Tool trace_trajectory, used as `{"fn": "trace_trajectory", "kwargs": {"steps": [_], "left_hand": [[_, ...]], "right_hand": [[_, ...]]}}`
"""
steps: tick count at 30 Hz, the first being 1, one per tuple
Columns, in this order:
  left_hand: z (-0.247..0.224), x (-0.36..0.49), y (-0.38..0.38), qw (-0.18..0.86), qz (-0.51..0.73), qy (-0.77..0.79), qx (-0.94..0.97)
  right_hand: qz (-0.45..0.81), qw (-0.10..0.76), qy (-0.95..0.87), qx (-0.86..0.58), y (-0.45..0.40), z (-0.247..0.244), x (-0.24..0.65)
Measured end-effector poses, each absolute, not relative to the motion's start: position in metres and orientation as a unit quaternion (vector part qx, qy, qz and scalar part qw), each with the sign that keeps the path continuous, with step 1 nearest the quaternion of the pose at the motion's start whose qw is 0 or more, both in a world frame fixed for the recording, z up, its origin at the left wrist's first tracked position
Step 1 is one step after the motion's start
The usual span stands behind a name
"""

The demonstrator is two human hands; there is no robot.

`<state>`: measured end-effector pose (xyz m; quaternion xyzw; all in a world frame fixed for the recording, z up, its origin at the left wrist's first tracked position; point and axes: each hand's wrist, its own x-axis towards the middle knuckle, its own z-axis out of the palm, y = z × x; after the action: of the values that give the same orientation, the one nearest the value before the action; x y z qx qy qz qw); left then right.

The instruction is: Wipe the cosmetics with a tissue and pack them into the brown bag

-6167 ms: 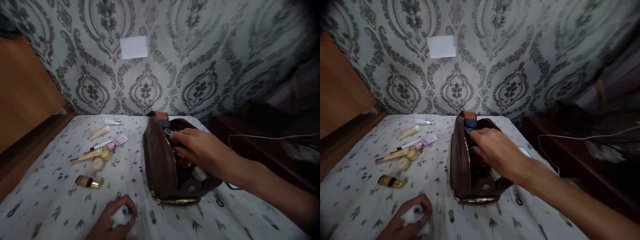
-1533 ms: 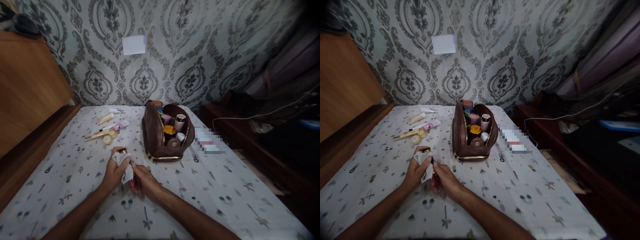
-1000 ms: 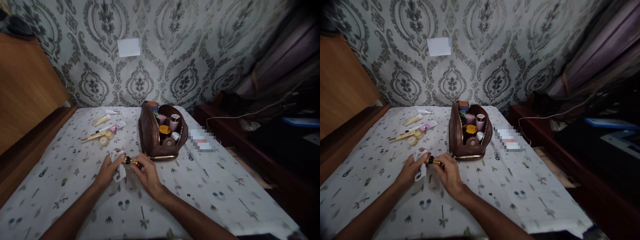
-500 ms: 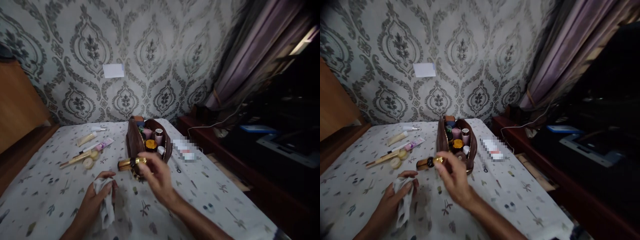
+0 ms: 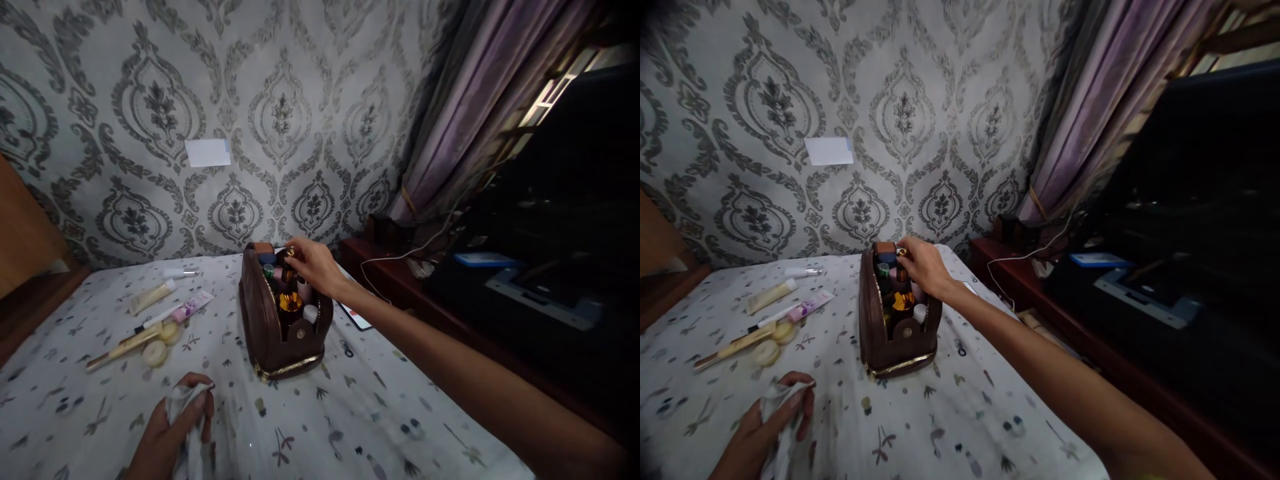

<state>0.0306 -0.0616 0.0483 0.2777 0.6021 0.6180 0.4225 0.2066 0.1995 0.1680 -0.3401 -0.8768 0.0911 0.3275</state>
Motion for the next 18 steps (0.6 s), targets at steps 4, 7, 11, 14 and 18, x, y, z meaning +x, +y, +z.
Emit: {"fn": "trace_trajectory", "kwargs": {"steps": [4,7,11,14,18], "left_hand": [[0.045,0.029,-0.061,0.421,0.609,0.611,0.279],[0.041,0.026,-0.061,0.426,0.596,0.617,0.288],[0.038,0.025,-0.061,0.426,0.590,0.620,0.293],[0.039,0.026,-0.060,0.435,0.589,0.617,0.288],[0.041,0.029,-0.061,0.441,0.593,0.613,0.278]], "right_hand": [[0.075,0.297,-0.890,-0.337,0.203,0.161,0.201],[0.040,0.274,-0.896,-0.347,0.207,0.156,0.197],[0.035,0.246,-0.901,-0.356,0.208,0.154,0.195],[0.024,0.233,-0.901,-0.365,0.208,0.157,0.195],[0.016,0.231,-0.900,-0.369,0.207,0.163,0.198]]}}
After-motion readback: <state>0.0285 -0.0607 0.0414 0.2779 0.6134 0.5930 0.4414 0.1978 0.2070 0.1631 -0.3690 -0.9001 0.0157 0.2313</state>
